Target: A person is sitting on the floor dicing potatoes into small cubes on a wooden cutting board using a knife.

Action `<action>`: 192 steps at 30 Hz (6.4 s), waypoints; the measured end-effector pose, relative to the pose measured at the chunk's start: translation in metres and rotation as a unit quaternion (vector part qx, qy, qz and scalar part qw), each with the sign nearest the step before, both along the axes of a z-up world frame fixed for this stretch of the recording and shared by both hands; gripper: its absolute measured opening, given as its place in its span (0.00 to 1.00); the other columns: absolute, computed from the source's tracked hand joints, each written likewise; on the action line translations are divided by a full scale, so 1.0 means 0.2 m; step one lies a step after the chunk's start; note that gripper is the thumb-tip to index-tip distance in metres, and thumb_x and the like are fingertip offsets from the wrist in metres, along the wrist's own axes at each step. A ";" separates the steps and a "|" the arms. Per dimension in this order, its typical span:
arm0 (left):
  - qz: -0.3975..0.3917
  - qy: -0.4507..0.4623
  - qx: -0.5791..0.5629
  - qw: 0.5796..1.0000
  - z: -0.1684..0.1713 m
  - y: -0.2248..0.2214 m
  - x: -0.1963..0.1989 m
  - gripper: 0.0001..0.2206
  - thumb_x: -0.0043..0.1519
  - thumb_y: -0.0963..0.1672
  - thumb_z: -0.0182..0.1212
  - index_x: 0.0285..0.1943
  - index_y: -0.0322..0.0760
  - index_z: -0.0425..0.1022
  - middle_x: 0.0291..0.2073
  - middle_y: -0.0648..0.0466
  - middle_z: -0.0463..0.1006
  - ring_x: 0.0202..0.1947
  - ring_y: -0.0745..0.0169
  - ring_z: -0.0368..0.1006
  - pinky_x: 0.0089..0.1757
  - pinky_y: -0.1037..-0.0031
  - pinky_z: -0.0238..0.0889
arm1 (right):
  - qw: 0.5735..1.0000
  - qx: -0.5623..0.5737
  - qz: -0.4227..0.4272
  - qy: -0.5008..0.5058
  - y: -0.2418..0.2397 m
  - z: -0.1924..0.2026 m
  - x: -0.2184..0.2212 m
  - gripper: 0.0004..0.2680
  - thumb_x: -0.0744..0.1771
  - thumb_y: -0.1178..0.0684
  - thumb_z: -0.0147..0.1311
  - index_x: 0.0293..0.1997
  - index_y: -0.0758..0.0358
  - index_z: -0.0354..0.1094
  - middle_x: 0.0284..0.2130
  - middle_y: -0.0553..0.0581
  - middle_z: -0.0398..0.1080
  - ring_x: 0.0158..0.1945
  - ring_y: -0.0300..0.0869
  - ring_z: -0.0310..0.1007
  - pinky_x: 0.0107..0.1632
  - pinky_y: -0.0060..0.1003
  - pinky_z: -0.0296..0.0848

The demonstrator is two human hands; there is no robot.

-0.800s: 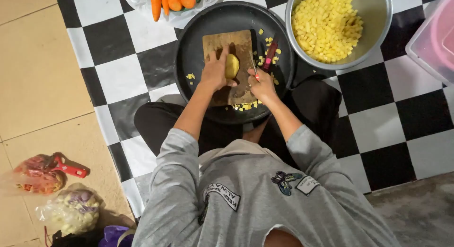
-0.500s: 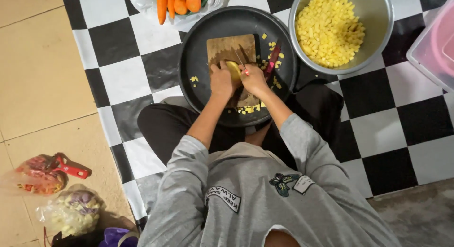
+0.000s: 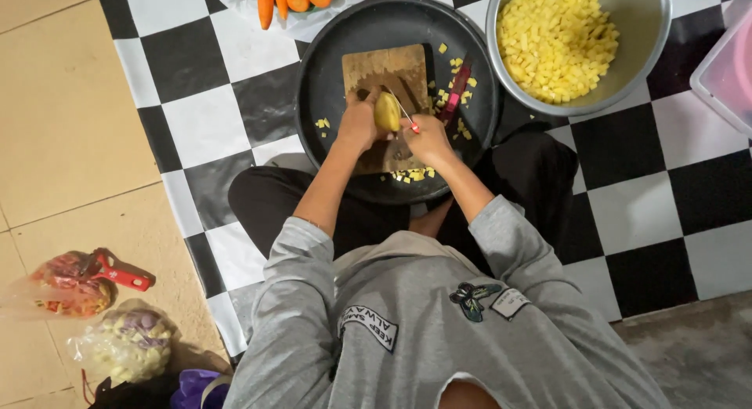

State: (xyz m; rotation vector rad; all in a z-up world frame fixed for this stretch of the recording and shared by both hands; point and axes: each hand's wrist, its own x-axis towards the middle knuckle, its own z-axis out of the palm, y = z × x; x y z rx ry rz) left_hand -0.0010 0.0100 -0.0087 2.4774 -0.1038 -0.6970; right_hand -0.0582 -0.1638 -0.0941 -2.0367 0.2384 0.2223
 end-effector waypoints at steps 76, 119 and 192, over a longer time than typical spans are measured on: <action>0.001 -0.011 0.072 0.997 -0.35 -0.04 0.12 0.35 0.62 0.35 0.64 0.79 0.33 0.52 0.65 0.21 0.55 0.49 0.28 0.78 0.48 0.50 0.78 | 0.927 -0.356 0.119 0.005 0.19 0.09 -0.01 0.07 0.68 0.55 0.44 0.40 0.70 0.66 0.25 0.68 0.75 0.33 0.66 0.79 0.29 0.67 0.74; -0.007 0.020 0.030 0.999 -0.24 0.00 0.10 0.51 0.51 0.45 0.82 0.80 0.35 0.49 0.66 0.24 0.53 0.58 0.22 0.72 0.54 0.49 0.73 | 0.964 -0.232 0.130 0.008 -0.02 0.20 -0.24 0.11 0.69 0.50 0.44 0.39 0.68 0.69 0.28 0.71 0.75 0.41 0.67 0.78 0.40 0.60 0.76; -0.015 -0.019 0.047 0.999 -0.39 0.03 0.11 0.47 0.49 0.45 0.81 0.75 0.28 0.54 0.60 0.27 0.60 0.58 0.25 0.73 0.56 0.52 0.73 | 0.923 -0.346 0.165 -0.001 0.14 0.10 -0.36 0.08 0.69 0.53 0.44 0.41 0.69 0.62 0.24 0.66 0.74 0.35 0.62 0.80 0.39 0.60 0.78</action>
